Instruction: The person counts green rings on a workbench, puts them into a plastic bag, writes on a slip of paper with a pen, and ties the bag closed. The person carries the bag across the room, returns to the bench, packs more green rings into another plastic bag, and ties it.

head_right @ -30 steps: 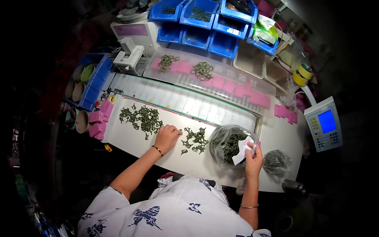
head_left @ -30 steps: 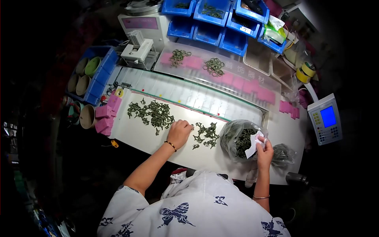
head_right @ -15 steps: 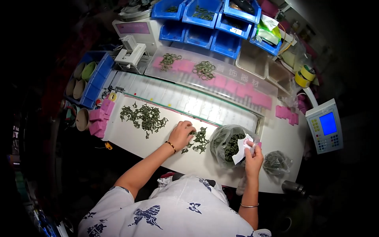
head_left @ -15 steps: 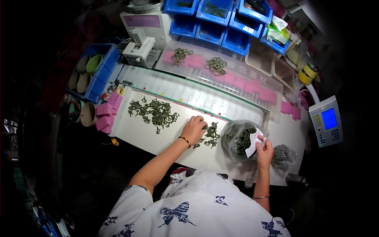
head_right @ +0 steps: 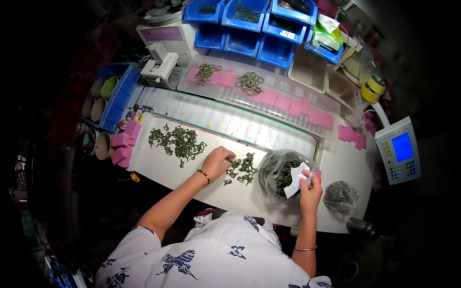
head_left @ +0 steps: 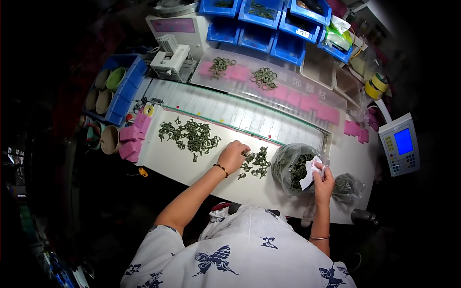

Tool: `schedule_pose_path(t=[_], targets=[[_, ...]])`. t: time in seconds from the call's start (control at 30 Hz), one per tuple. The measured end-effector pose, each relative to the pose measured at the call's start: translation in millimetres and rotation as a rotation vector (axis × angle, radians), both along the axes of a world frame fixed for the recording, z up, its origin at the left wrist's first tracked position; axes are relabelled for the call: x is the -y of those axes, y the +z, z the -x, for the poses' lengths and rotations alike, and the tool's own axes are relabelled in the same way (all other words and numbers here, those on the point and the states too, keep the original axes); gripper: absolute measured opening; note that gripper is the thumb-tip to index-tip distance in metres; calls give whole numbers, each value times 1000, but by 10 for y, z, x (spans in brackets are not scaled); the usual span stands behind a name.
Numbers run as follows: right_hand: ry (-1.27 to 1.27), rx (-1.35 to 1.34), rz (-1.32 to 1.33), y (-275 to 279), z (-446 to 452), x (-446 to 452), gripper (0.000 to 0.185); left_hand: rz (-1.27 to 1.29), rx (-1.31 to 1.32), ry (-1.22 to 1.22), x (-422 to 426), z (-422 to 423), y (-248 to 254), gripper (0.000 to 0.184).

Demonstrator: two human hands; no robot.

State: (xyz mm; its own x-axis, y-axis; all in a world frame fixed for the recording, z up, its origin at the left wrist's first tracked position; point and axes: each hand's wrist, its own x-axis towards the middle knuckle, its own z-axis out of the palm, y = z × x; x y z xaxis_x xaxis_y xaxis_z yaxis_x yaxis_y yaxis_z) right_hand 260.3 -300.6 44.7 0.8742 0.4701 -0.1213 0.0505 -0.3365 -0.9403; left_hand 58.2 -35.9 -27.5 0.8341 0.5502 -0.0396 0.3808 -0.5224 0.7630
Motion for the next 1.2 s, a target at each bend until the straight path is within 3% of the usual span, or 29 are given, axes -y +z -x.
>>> schedule_pose_path(t=[0.07,0.3,0.4,0.53,0.57,0.7,0.73,0.83,0.97,1.2], targets=[[4,-3,0,49,25,-28,28,-10,-32,-105,76,-20,64,29],[-28,-19,8,37,-5,43,27,-80,-29,-94,105,-82,-45,18],[-25,5,39,48,-11,67,26,205,17,22,62,-41,-109,12],[-27,4,51,63,-4,68,26,384,118,141,-89,77,-98,8],[-29,1,45,74,2,58,26,331,135,169,-153,126,-89,6],[-30,16,26,43,0,60,26,-292,47,397,-353,304,137,16],[-27,28,27,40,2,58,26,-319,11,432,-320,302,255,26],[-15,10,28,24,-3,58,26,-348,31,282,-152,213,330,27],[-9,-36,36,70,9,48,27,-305,137,-111,159,-13,49,14],[-18,32,36,20,5,87,27,-413,72,-37,-107,2,-80,7]])
